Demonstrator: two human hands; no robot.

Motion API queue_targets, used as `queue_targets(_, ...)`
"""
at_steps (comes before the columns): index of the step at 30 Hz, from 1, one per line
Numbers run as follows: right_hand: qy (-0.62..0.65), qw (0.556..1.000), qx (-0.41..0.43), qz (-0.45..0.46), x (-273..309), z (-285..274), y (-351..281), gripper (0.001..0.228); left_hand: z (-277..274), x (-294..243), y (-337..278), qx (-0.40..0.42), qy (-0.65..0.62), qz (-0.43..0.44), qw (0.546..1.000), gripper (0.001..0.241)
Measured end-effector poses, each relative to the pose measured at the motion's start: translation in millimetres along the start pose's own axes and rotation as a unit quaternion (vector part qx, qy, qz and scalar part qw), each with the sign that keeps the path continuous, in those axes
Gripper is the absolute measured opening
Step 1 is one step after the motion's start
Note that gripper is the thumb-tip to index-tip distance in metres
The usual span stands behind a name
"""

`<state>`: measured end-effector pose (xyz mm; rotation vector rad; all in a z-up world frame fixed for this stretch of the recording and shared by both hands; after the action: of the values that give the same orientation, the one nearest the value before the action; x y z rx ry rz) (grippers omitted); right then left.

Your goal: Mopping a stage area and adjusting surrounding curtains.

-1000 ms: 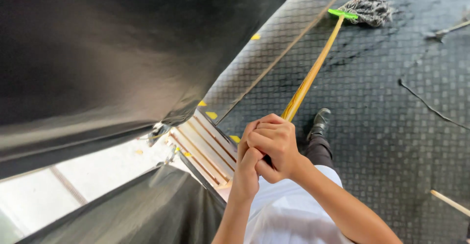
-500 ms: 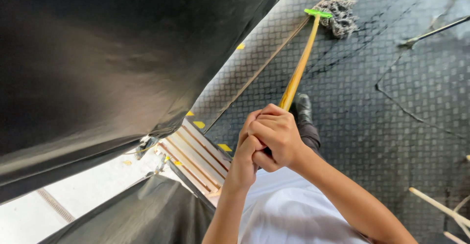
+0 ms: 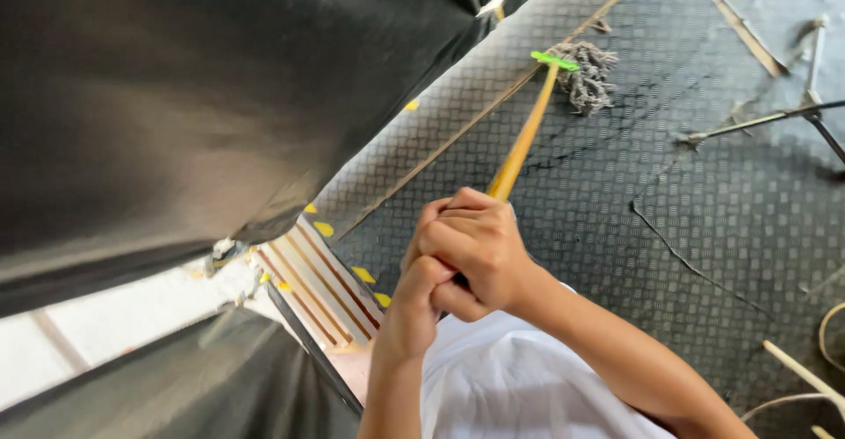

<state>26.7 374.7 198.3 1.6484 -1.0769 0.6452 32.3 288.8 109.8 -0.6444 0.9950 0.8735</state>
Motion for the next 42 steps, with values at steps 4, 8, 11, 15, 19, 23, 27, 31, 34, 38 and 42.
queue_targets(4, 0.005, 1.0, 0.027, -0.013, -2, 17, -32, 0.018, -1, 20, -30, -0.025, 0.051, 0.026, 0.998, 0.039)
queue_targets(8, -0.027, 0.999, 0.017, 0.002, 0, 43, -59, 0.019, -13, 39, -60, -0.05, -0.022, -0.024, 0.998, 0.048)
queue_targets(11, -0.037, 0.999, 0.014, 0.015, 3, 65, -80, 0.02, -22, 46, -83, -0.057, -0.044, -0.062, 0.995, 0.052)
queue_targets(15, -0.047, 0.999, 0.012, 0.003, 3, 91, -110, 0.02, -40, 74, -114, -0.049, -0.078, -0.108, 0.99, 0.062)
queue_targets(19, -0.075, 0.997, -0.002, 0.028, -2, 116, -131, 0.02, -61, 95, -133, -0.064, -0.071, -0.134, 0.986, 0.064)
queue_targets(23, -0.082, 0.996, -0.004, 0.028, -3, 121, -130, 0.019, -69, 104, -132, -0.047, -0.087, -0.127, 0.987, 0.066)
queue_targets(27, -0.061, 0.996, 0.023, 0.054, -6, 103, -116, 0.018, -53, 94, -112, -0.029, -0.121, -0.112, 0.986, 0.069)
queue_targets(31, -0.076, 0.994, 0.022, 0.077, 17, 77, -106, 0.026, -9, 82, -99, 0.038, -0.26, -0.112, 0.958, 0.06)
queue_targets(34, -0.097, 0.99, 0.03, 0.102, 25, 71, -125, 0.02, 0, 96, -112, 0.066, -0.276, -0.08, 0.955, 0.059)
queue_targets(38, -0.129, 0.983, 0.023, 0.131, 15, 69, -151, 0.017, 9, 118, -118, 0.09, -0.27, -0.111, 0.952, 0.055)
queue_targets(42, -0.101, 0.986, -0.082, 0.106, -3, 40, -171, 0.012, 31, 137, -100, 0.121, -0.23, -0.143, 0.955, 0.052)
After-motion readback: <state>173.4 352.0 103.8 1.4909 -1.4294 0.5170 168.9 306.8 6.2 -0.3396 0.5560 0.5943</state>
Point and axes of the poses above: each hand's wrist, its own y-axis towards the middle knuckle, its own z-axis out of the palm, x = y × z, the point moved 9 cm from there along y, towards the middle knuckle, and after that the axes turned 8 degrees about z, right-handed, at the moved point
